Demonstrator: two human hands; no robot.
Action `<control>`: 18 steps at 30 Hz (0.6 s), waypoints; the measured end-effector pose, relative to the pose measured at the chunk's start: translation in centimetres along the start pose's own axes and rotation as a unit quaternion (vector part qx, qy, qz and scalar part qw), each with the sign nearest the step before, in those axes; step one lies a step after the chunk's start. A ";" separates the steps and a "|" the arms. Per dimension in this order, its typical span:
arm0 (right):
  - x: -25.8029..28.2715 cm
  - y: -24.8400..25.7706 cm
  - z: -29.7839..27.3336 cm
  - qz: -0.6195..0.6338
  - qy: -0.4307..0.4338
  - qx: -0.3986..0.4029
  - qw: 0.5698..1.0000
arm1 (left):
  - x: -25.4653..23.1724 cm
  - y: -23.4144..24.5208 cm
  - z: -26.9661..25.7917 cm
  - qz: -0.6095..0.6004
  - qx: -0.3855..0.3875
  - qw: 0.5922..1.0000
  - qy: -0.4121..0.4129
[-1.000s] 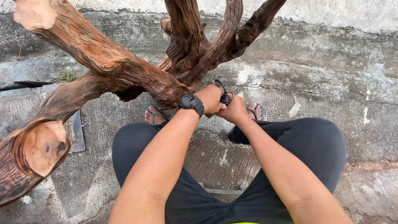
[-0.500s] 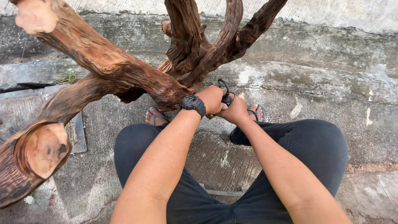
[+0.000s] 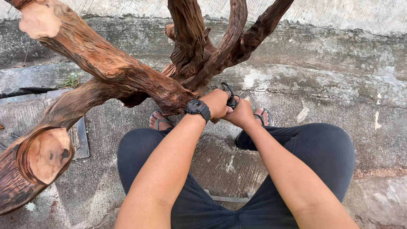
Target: The person uses a handheld rotary carving tool to shape and smooth the surface of a large, multi-branched piece of wood. They hold the wood steady with one hand while guiding the tool along the branches and trunk.
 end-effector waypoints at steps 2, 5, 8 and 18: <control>0.2 -0.2 -0.1 -0.002 0.004 0.002 1.000 | 0.1 0.1 -0.3 -0.003 -0.002 1.000 0.000; -0.1 -0.3 0.1 -0.002 0.001 -0.003 1.000 | -0.5 0.5 -0.8 -0.006 0.000 1.000 0.002; -0.2 -0.7 0.5 -0.009 0.004 -0.003 1.000 | -0.6 0.6 -1.0 -0.006 -0.002 1.000 0.008; -0.3 -0.7 0.7 -0.005 -0.003 0.001 1.000 | 0.0 0.4 -0.3 -0.003 -0.025 1.000 -0.007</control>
Point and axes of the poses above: each hand's wrist, its own z-axis towards the middle knuckle, its own y-axis out of the back of the hand, x = y × z, the point moved 7 cm from there along z, towards the middle knuckle, and after that the axes turned 8 degrees about -z, right-handed, at the moved point
